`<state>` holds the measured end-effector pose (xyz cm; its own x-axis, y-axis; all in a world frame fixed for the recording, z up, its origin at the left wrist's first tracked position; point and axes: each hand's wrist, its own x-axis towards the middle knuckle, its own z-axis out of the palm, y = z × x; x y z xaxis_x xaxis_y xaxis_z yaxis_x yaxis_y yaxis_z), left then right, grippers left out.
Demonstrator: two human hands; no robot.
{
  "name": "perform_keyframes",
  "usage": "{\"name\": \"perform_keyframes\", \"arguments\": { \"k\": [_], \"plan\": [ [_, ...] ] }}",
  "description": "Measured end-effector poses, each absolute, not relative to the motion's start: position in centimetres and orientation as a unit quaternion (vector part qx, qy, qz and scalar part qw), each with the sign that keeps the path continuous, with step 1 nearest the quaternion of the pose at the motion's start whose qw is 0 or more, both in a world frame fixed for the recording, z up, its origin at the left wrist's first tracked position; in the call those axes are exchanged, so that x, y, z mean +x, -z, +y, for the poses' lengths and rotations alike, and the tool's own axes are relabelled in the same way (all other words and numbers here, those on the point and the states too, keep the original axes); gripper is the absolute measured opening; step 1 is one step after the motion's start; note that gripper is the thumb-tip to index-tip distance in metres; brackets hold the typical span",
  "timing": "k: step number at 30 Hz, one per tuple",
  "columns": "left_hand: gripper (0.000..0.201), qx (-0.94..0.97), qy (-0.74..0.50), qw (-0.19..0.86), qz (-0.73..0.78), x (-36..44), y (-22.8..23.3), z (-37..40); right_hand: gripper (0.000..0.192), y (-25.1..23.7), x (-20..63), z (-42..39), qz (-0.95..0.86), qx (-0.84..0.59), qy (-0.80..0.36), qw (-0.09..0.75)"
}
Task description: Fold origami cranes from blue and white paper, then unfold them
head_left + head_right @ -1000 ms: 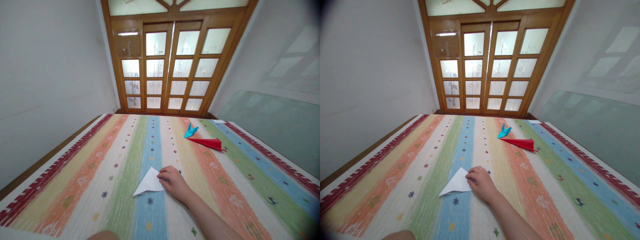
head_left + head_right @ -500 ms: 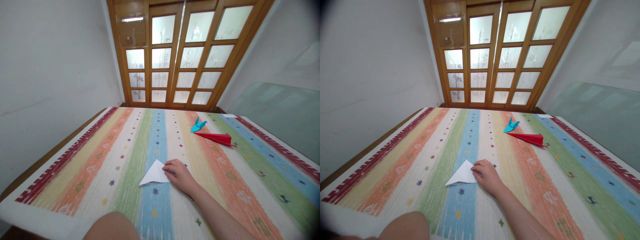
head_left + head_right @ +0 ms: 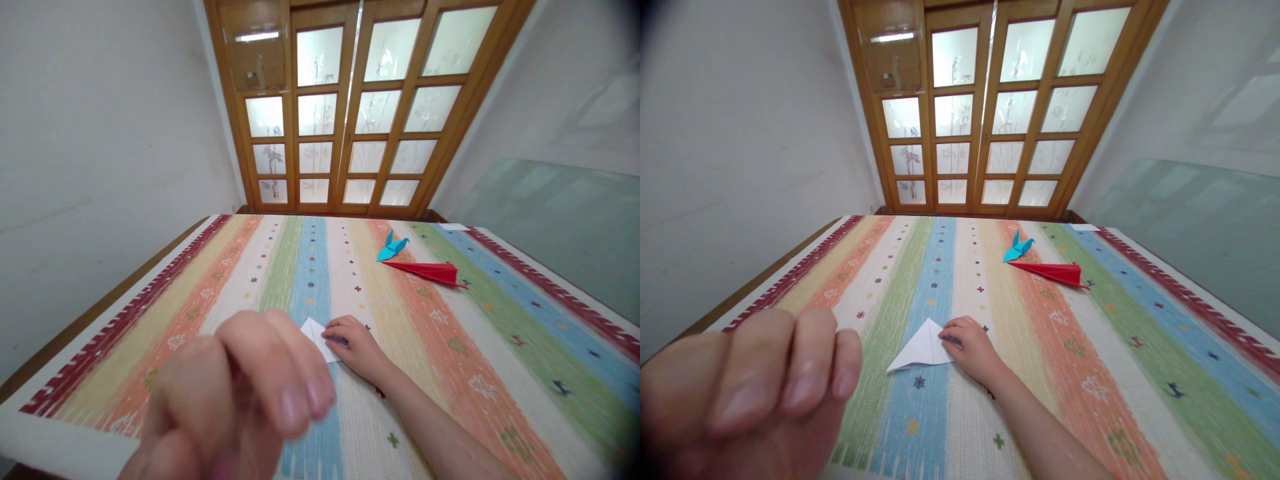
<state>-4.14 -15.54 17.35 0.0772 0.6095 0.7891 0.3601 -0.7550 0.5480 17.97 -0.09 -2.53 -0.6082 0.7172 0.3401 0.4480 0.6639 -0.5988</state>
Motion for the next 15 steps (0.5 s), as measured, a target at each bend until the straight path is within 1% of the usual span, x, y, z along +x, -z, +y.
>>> {"name": "perform_keyframes", "arguments": {
  "k": [1, 2, 3, 6, 7, 9, 11, 14, 15],
  "plan": [
    [0.039, 0.719, -0.601, 0.108, 0.331, -4.0, -17.5, -13.8, 0.018, 2.6, 18.0, 0.0, -0.865, -0.337, -0.236, 0.289],
    [0.035, 0.724, -0.594, 0.109, 0.334, -3.9, -17.3, -11.9, 0.018, 2.6, 18.0, 0.0, -0.864, -0.337, -0.238, 0.29],
    [0.028, 0.744, -0.554, 0.114, 0.356, -3.8, -16.7, -10.1, 0.018, 2.6, 18.0, 0.0, -0.863, -0.338, -0.24, 0.29],
    [0.009, 0.822, -0.31, 0.129, 0.46, -3.8, -12.4, -5.6, 0.02, 2.6, 17.9, 0.0, -0.861, -0.34, -0.245, 0.288],
    [0.008, 0.827, -0.253, 0.128, 0.486, -3.8, -10.4, -4.8, 0.02, 2.5, 17.9, 0.0, -0.86, -0.341, -0.247, 0.287],
    [0.016, 0.827, -0.204, 0.122, 0.51, -3.9, -6.1, -4.1, 0.019, 2.4, 17.8, -0.1, -0.859, -0.343, -0.248, 0.286],
    [0.03, 0.829, -0.193, 0.116, 0.512, -4.0, -2.5, -4.4, 0.02, 2.4, 17.8, -0.1, -0.859, -0.344, -0.247, 0.287],
    [0.044, 0.827, -0.185, 0.101, 0.521, -4.1, 0.8, -5.3, 0.02, 2.3, 17.7, -0.2, -0.86, -0.344, -0.239, 0.293],
    [0.044, 0.831, -0.178, 0.097, 0.518, -4.2, 1.4, -5.5, 0.021, 2.3, 17.7, -0.2, -0.859, -0.345, -0.237, 0.294]
  ]
}}
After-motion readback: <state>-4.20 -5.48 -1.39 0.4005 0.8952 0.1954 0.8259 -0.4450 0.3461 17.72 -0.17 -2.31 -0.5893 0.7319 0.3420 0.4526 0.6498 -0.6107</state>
